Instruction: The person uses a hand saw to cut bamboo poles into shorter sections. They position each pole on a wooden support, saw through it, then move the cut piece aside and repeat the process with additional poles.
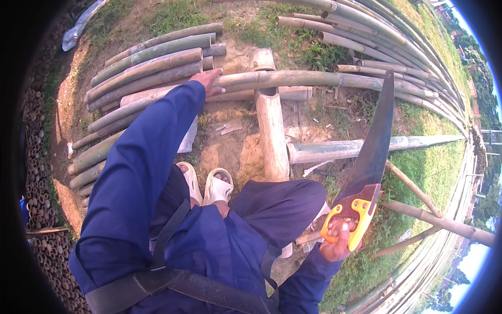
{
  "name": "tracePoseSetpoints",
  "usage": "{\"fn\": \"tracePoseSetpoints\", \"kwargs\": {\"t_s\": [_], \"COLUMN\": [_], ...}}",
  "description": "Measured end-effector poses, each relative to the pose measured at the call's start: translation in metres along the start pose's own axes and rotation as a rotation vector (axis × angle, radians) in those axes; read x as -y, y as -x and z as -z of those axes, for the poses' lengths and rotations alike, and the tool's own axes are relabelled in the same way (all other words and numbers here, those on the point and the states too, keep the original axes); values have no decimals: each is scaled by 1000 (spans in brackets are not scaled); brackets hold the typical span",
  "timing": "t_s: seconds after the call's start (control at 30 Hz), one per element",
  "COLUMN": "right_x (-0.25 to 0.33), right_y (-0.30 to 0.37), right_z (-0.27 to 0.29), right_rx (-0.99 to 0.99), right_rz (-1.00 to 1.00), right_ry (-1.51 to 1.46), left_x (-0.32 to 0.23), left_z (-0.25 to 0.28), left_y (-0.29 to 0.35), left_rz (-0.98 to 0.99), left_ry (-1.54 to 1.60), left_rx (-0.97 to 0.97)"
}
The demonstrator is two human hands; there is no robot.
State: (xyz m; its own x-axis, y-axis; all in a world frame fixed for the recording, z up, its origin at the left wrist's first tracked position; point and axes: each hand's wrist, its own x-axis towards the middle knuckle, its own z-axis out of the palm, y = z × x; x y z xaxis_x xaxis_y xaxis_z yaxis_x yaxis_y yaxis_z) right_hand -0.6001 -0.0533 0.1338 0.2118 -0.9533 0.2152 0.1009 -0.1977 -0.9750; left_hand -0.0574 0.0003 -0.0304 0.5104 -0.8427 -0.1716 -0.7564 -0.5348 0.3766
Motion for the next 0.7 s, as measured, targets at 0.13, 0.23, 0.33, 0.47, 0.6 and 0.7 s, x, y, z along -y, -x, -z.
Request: {"fn": "tracePoseSetpoints", "kwargs": {"t_s": [0.13,0.23,0.33,0.47,0.6,0.7], "right_x": [7,11,14,20,23,22], "right_y": [-1,-4,-3,-4,-2,5], "right_z": [-5,-8,-19,-33,-51,-65], "right_rx": [25,64,50,103,168,300], "right_rz": [6,22,17,5,7,-32], "right_ry": [1,16,22,11,-9,-23], "left_x": [-6,2,-7,-11,10,41], "left_z": [-1,2,5,7,17,18], "left_y": [-7,-19,-11,3,17,37], "left_rz": [-8,116,84,-16,44,81], "left_ry": [-141,-144,-164,-161,-181,-184], "left_rx": [39,215,161,129,174,183]}}
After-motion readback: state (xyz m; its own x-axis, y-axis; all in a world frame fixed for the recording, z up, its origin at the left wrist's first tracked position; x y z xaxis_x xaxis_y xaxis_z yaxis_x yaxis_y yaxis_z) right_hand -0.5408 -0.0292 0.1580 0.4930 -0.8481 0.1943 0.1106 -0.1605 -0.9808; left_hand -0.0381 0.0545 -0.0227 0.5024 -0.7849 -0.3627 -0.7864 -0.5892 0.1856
